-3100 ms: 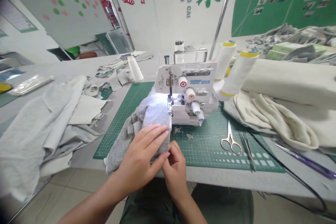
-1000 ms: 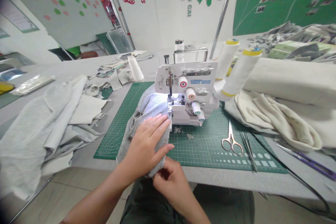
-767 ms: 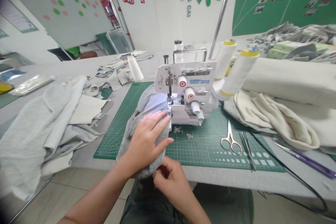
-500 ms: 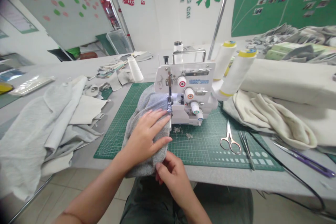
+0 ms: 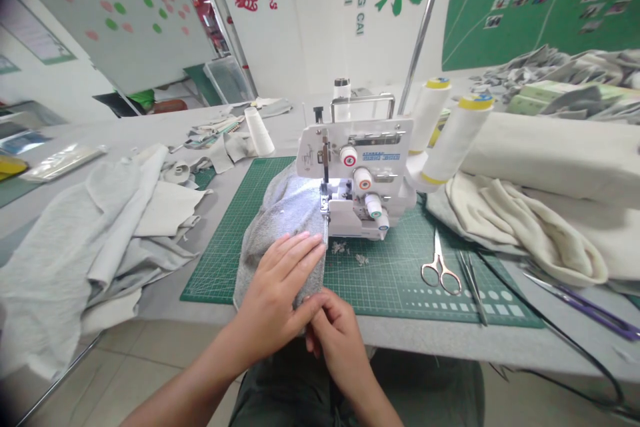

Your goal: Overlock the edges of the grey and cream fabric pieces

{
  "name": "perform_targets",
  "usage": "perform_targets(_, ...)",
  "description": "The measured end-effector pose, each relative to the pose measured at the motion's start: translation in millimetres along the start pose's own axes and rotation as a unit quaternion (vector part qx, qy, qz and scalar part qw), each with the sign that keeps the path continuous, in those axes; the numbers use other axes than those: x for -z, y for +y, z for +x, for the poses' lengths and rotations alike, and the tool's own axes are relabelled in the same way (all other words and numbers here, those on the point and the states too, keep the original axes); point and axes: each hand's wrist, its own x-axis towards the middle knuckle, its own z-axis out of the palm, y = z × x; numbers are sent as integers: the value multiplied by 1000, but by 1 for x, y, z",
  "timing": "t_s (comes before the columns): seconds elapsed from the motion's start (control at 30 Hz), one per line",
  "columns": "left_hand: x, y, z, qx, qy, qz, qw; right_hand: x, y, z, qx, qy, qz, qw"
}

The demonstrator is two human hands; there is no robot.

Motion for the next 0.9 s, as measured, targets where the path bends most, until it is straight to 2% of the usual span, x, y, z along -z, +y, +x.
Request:
perform_targets(0.17, -1, 1, 8, 12, 3, 2, 1000, -2, -4, 1, -14, 17, -19, 1000)
perform_targets(0.5, -6, -6, 18, 31, 8, 13, 999, -4, -12, 1, 4, 18, -32, 999)
perform_targets(0.73, -6, -13, 26, 24, 22, 19, 999, -3, -8, 2, 34, 18, -50, 998)
perform_targets(0.9, 5, -7, 16, -6, 13, 7, 1000, -3, -4, 2, 58, 26, -54, 996)
